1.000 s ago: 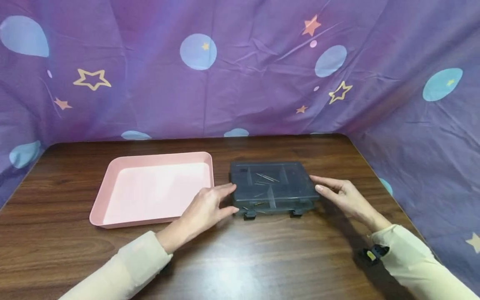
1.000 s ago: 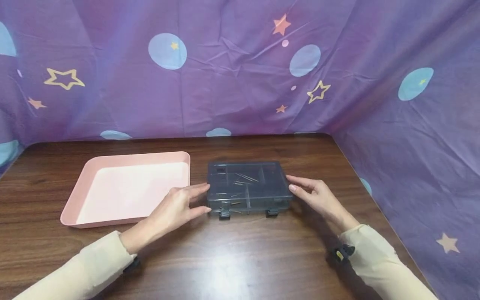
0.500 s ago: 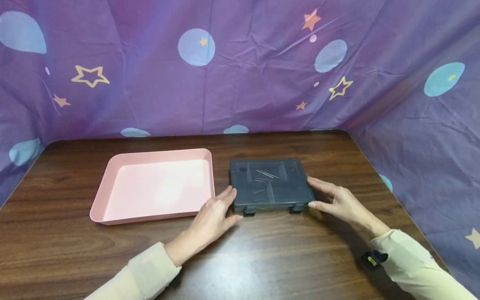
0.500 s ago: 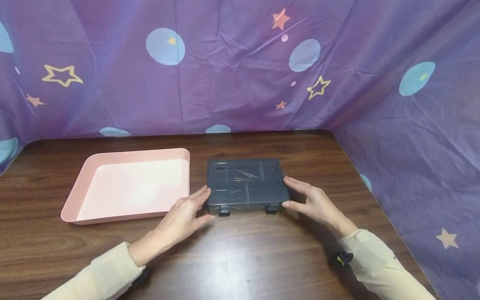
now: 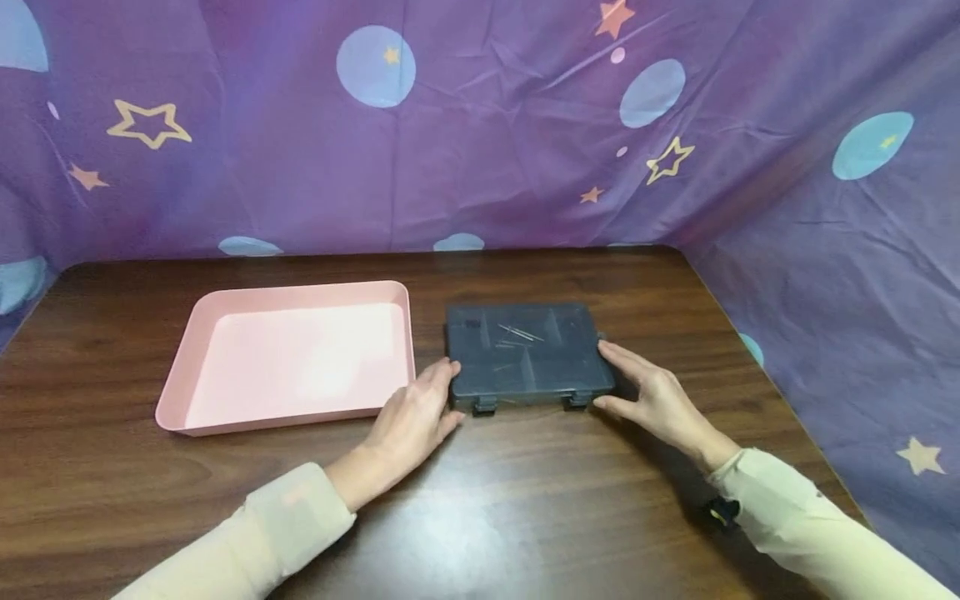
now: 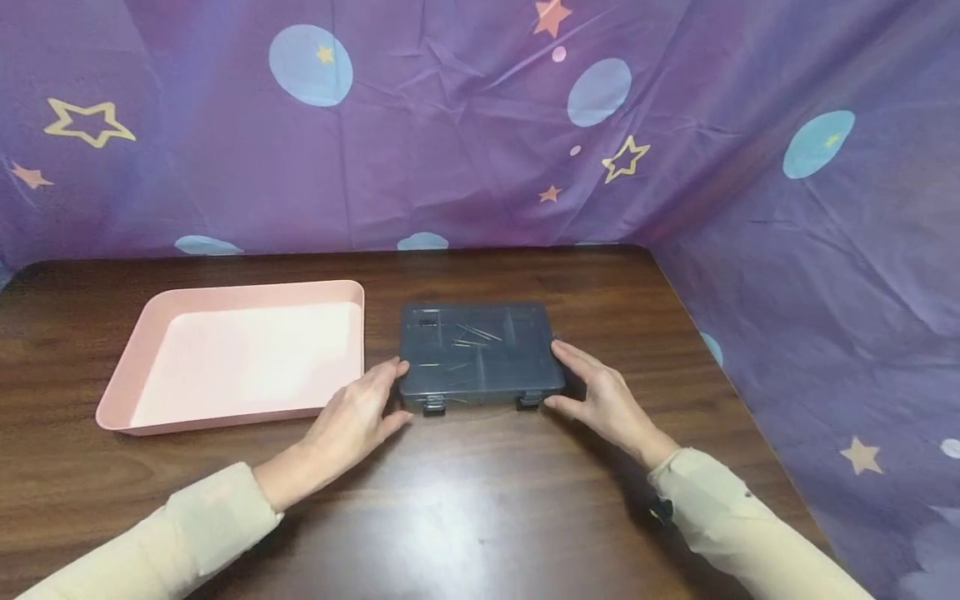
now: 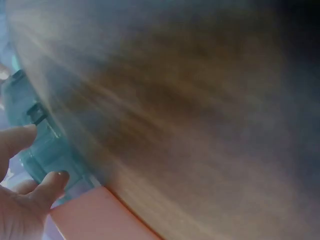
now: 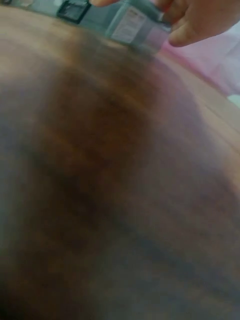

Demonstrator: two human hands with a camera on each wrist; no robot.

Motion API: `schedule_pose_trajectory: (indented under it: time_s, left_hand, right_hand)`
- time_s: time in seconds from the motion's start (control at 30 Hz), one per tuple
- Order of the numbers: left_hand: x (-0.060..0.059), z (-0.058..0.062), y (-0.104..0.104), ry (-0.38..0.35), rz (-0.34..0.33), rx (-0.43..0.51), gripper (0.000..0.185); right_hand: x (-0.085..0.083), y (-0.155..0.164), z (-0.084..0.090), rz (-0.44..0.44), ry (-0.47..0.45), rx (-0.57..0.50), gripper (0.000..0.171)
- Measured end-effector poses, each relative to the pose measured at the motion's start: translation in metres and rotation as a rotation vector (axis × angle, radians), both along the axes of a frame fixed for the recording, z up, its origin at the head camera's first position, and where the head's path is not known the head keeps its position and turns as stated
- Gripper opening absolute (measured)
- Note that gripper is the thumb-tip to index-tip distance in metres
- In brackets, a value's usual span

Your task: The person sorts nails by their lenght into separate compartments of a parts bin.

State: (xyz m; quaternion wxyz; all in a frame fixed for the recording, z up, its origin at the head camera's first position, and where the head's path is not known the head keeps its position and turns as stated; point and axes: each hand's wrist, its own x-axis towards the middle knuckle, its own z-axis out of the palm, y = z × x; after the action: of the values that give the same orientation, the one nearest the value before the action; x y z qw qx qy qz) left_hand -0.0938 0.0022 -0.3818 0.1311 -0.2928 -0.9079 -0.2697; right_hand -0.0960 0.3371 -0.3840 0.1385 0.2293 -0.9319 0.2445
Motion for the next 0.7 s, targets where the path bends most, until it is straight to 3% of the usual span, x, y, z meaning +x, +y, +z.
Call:
schedule_pose_trajectory:
  time_s: [0.27,0.47,0.7]
  left_hand:
    - [0.002,0.0,0.011,-0.011,0.01,-0.051,0.06]
    - [-0.001,0.003,0.013,0.03,0.074,-0.083,0.059]
    - [-0.005,0.003,0.015,-0.014,0.124,-0.093,0.056]
  right_hand:
    - [0.008,-0.002,-0.005,-0.04,0.058,-0.037,0.073]
    - [0.006,-0.007,-0.008,-0.047,0.045,-0.067,0.074]
    - [0.003,-0.016,-0.012,-0.048,0.028,-0.074,0.074]
